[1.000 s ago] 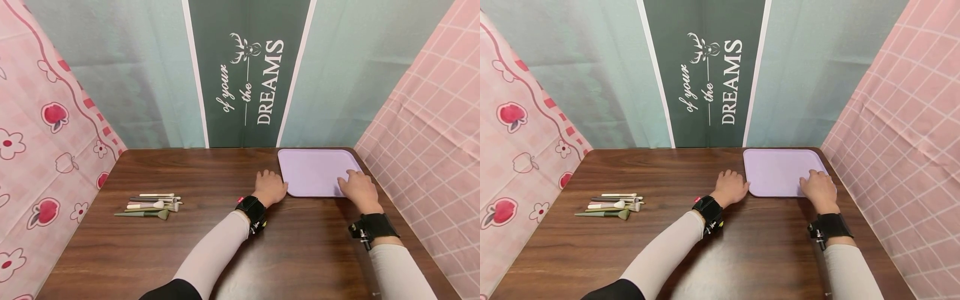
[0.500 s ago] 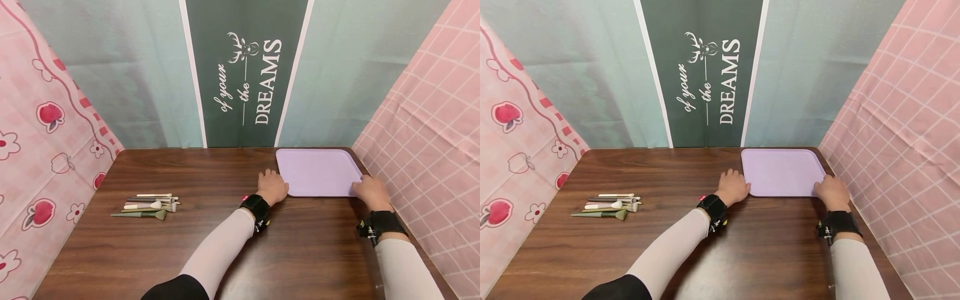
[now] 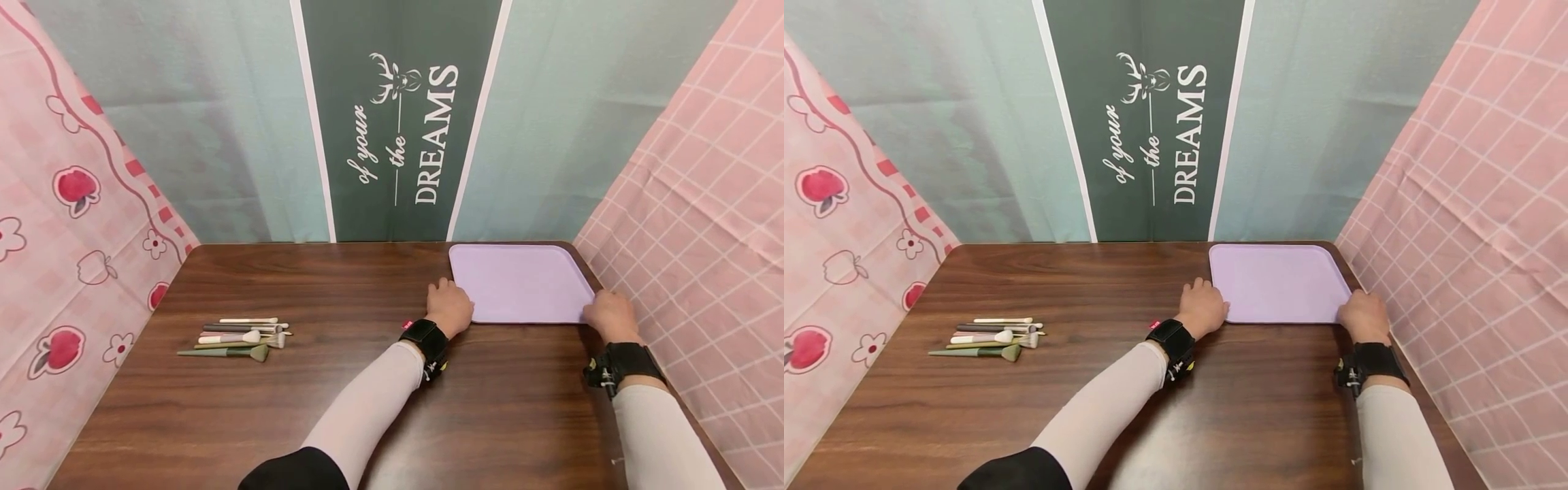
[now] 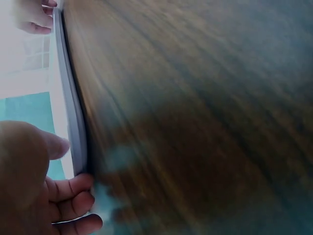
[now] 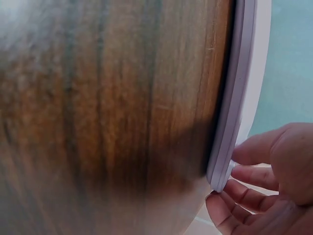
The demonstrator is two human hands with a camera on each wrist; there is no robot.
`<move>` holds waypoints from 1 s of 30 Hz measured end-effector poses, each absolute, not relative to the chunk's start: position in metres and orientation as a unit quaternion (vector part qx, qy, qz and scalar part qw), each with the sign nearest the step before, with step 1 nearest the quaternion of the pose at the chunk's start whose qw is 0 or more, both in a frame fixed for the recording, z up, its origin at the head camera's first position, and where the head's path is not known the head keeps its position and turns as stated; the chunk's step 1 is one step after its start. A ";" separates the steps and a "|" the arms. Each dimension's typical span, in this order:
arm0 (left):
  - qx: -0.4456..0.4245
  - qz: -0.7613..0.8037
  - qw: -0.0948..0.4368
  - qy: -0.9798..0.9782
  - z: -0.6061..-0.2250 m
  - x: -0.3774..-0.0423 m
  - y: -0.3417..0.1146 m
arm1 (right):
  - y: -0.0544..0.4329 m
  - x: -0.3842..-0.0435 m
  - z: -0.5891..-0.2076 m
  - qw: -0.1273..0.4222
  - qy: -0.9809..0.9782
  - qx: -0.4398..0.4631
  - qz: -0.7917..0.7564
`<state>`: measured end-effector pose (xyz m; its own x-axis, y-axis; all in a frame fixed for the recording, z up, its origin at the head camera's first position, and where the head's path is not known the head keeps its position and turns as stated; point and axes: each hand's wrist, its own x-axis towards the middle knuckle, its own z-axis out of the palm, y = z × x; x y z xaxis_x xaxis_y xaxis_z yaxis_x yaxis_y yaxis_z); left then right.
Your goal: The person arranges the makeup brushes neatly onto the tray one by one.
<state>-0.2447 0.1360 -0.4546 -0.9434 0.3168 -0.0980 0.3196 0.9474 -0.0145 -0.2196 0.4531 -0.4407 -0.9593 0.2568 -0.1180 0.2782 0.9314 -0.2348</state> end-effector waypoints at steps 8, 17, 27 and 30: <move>0.151 -0.020 0.061 0.986 -0.457 -0.241 0.134 | 0.458 -0.220 -0.444 0.063 0.983 0.127 -0.113; 0.135 -0.024 0.079 0.987 -0.459 -0.244 0.129 | 0.458 -0.218 -0.442 0.074 0.979 0.133 -0.138; 0.141 -0.027 0.086 0.986 -0.458 -0.241 0.118 | 0.449 -0.217 -0.438 0.085 0.981 0.121 -0.127; 0.145 -0.027 0.083 0.986 -0.458 -0.240 0.113 | 0.445 -0.215 -0.436 0.092 0.980 0.124 -0.126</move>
<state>-0.2395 0.1130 -0.4576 -0.9444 0.2808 -0.1709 0.2897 0.9567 -0.0287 -0.2152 0.4452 -0.4363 -0.9527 0.2190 -0.2106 0.2652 0.9377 -0.2247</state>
